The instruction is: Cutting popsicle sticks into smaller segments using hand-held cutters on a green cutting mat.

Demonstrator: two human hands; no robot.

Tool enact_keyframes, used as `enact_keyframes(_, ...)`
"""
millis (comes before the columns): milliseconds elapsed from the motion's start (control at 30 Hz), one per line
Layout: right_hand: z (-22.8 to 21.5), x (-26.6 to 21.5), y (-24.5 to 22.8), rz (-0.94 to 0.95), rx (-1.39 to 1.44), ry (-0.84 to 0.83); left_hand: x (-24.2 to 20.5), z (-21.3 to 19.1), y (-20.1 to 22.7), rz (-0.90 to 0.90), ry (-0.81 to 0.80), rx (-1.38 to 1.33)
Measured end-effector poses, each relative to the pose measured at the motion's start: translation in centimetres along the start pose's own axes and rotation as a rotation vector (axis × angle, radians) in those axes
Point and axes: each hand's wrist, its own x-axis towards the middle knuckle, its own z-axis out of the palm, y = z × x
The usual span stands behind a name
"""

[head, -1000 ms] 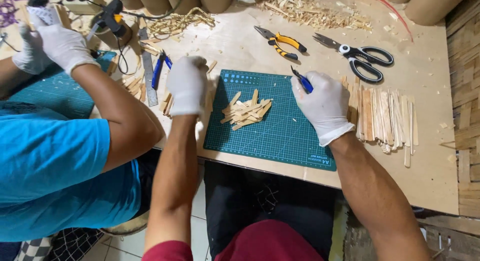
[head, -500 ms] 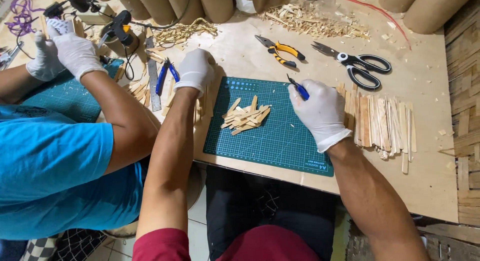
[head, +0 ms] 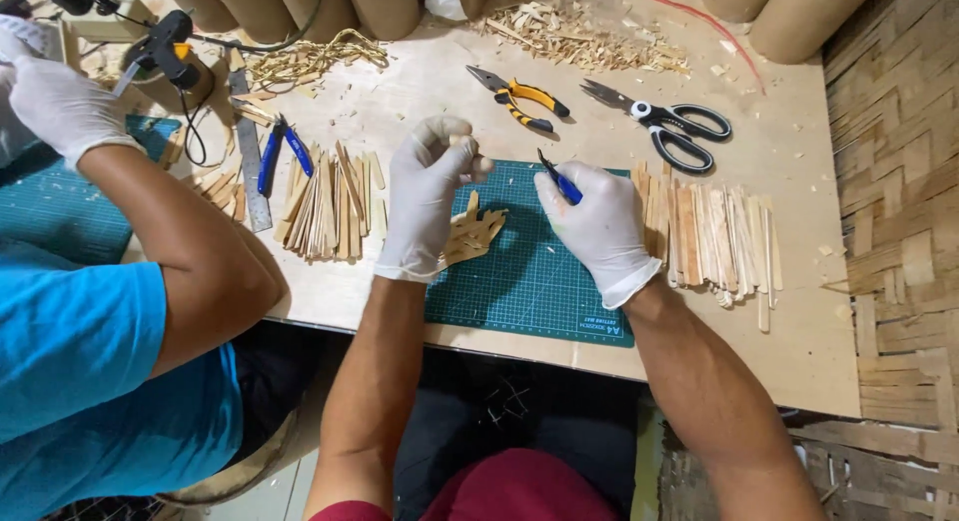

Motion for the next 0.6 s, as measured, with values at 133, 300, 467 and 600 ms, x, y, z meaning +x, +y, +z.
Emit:
enact_keyframes(133,0.1,-0.2,0.2,0.083,0.094,0.0,0.5,-0.3,-3.6,-0.074,0.008,-0.163)
enact_keyframes(300,-0.5,0.1,-1.0,0.088,0.118,-0.052,0.2,-0.1,-6.3,-0.068,-0.056,-0.048)
enact_keyframes(467,-0.4,0.7,-1.2,0.074,0.096,-0.069,-0.7,0.9,-6.5,0.013,-0.121,0.141)
enact_keyframes(600,0.1,0.0,-0.2,0.105,0.045,-0.091,-0.7,1.4,-7.1,0.087,-0.075,0.163)
